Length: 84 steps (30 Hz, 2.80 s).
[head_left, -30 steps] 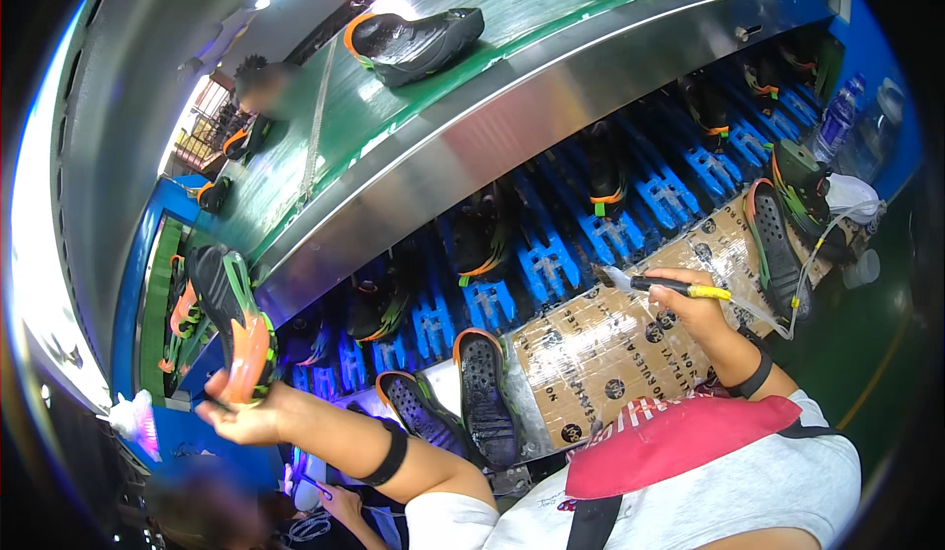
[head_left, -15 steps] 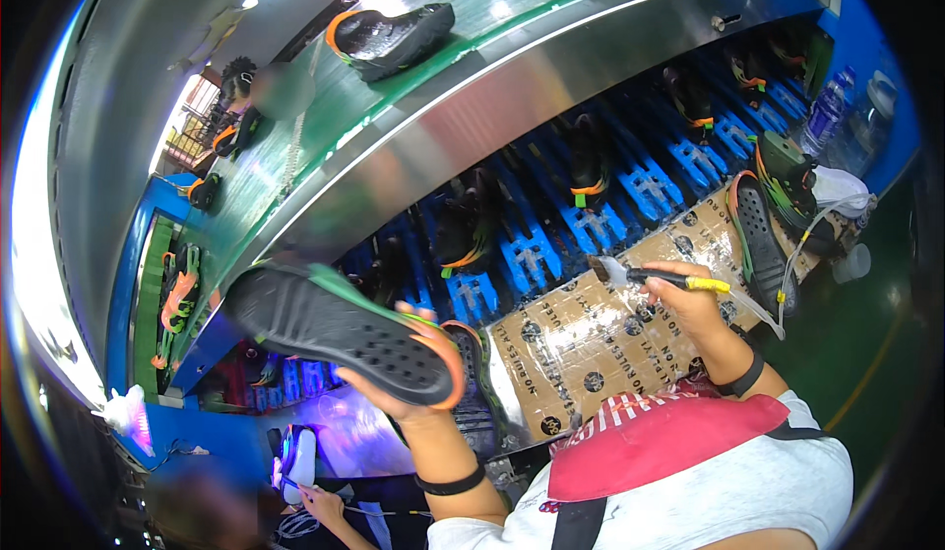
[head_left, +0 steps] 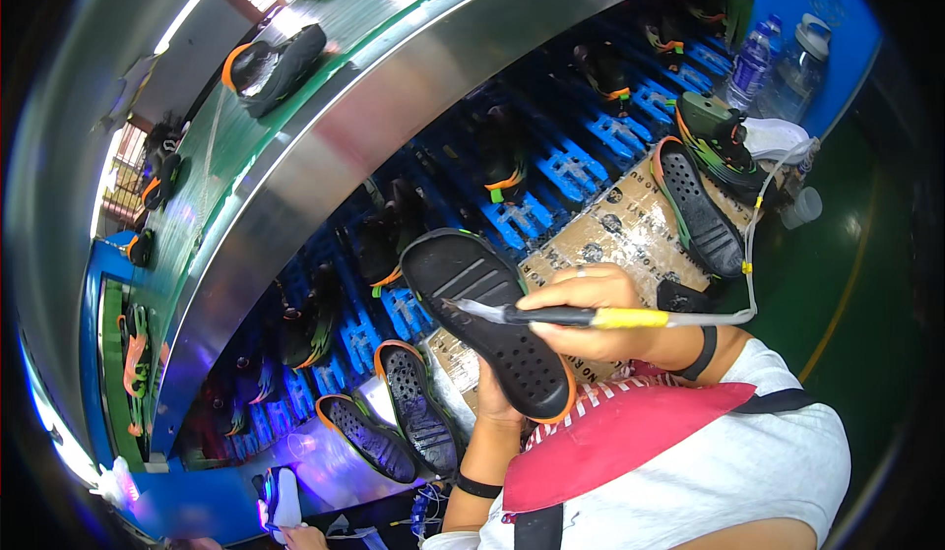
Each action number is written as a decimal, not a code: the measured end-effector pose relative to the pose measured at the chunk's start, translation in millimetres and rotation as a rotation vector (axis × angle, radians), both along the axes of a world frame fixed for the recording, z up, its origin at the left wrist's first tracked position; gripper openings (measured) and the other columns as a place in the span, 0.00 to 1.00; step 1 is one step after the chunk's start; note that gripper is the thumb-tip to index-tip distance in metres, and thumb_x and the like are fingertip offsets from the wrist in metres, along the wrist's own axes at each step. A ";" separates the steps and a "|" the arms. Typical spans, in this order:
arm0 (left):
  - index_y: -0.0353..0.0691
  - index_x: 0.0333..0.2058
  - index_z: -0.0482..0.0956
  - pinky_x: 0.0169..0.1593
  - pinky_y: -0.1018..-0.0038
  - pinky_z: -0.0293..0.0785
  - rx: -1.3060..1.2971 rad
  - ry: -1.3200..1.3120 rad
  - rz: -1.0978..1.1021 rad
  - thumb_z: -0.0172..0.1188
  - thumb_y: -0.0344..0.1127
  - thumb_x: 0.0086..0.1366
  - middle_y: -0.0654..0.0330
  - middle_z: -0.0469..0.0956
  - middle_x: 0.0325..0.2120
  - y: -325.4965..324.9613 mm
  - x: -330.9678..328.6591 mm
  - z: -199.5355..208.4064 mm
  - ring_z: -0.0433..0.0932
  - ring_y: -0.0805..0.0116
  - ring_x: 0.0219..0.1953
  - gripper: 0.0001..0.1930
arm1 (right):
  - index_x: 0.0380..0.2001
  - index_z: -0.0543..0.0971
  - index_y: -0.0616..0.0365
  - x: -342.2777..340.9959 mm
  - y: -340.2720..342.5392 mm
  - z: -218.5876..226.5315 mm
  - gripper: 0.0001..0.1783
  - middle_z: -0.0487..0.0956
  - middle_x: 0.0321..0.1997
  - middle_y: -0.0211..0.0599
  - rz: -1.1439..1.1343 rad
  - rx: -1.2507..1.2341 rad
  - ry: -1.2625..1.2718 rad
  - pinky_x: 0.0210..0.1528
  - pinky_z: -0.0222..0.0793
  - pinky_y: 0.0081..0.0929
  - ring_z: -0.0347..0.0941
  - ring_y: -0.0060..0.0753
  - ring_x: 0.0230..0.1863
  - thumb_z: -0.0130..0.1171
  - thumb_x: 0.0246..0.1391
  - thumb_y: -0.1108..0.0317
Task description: Applying glue or primer to shoe soles using a brush on a manufacturing assembly line.
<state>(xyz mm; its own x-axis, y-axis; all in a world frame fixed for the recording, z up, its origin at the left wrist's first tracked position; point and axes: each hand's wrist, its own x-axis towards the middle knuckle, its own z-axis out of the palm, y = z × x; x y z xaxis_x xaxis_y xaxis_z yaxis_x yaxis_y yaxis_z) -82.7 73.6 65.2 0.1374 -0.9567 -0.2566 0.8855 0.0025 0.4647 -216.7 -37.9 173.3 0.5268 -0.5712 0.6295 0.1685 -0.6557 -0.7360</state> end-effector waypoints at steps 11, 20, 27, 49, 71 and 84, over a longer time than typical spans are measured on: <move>0.44 0.52 0.64 0.51 0.67 0.69 0.075 0.094 -0.056 0.50 0.59 0.58 0.59 0.71 0.46 12.4 -9.7 -18.5 0.71 0.64 0.47 0.30 | 0.32 0.75 0.60 29.2 11.0 -23.4 0.16 0.71 0.21 0.34 -0.013 -0.375 0.059 0.24 0.66 0.28 0.71 0.36 0.24 0.60 0.34 0.71; 0.43 0.50 0.66 0.50 0.67 0.69 0.070 0.075 -0.039 0.49 0.59 0.58 0.58 0.71 0.45 10.2 -5.8 -17.8 0.72 0.64 0.47 0.29 | 0.33 0.75 0.59 27.1 13.8 -24.3 0.15 0.70 0.21 0.32 -0.100 -0.374 0.058 0.23 0.67 0.28 0.71 0.34 0.23 0.57 0.35 0.70; 0.42 0.49 0.67 0.49 0.66 0.70 0.015 0.072 0.010 0.49 0.59 0.58 0.57 0.72 0.44 6.6 2.3 -11.1 0.72 0.63 0.46 0.29 | 0.31 0.78 0.58 21.6 15.6 -28.7 0.12 0.71 0.20 0.32 -0.040 -0.316 -0.050 0.18 0.66 0.22 0.71 0.30 0.20 0.61 0.37 0.72; 0.37 0.51 0.65 0.51 0.57 0.66 -0.217 0.186 0.106 0.48 0.64 0.54 0.46 0.68 0.46 -10.8 25.2 7.0 0.66 0.46 0.48 0.37 | 0.36 0.78 0.57 4.4 22.1 -45.0 0.14 0.75 0.24 0.40 0.285 0.195 0.048 0.29 0.67 0.28 0.73 0.39 0.26 0.62 0.41 0.72; 0.30 0.52 0.62 0.44 0.58 0.74 -0.164 -0.330 -0.041 0.56 0.62 0.49 0.38 0.68 0.43 -13.9 71.1 39.3 0.71 0.45 0.45 0.42 | 0.38 0.78 0.52 -5.9 15.6 -42.3 0.15 0.75 0.24 0.39 0.516 0.042 0.245 0.27 0.66 0.29 0.72 0.41 0.25 0.62 0.42 0.66; 0.29 0.45 0.70 0.44 0.73 0.72 -0.035 -0.517 -0.241 0.51 0.44 0.62 0.53 0.76 0.39 -20.5 85.2 72.2 0.77 0.66 0.39 0.22 | 0.36 0.78 0.49 -11.1 6.5 -35.6 0.14 0.72 0.21 0.36 0.668 0.008 0.234 0.24 0.65 0.31 0.69 0.39 0.22 0.63 0.42 0.66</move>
<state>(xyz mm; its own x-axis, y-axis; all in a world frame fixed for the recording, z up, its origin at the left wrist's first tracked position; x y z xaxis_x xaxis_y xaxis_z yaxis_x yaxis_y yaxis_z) 2.6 53.1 137.4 0.0136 -0.9832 -0.1818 0.5208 -0.1482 0.8407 -227.8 -31.4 137.6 0.8871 -0.0824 0.4543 0.3699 -0.4619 -0.8061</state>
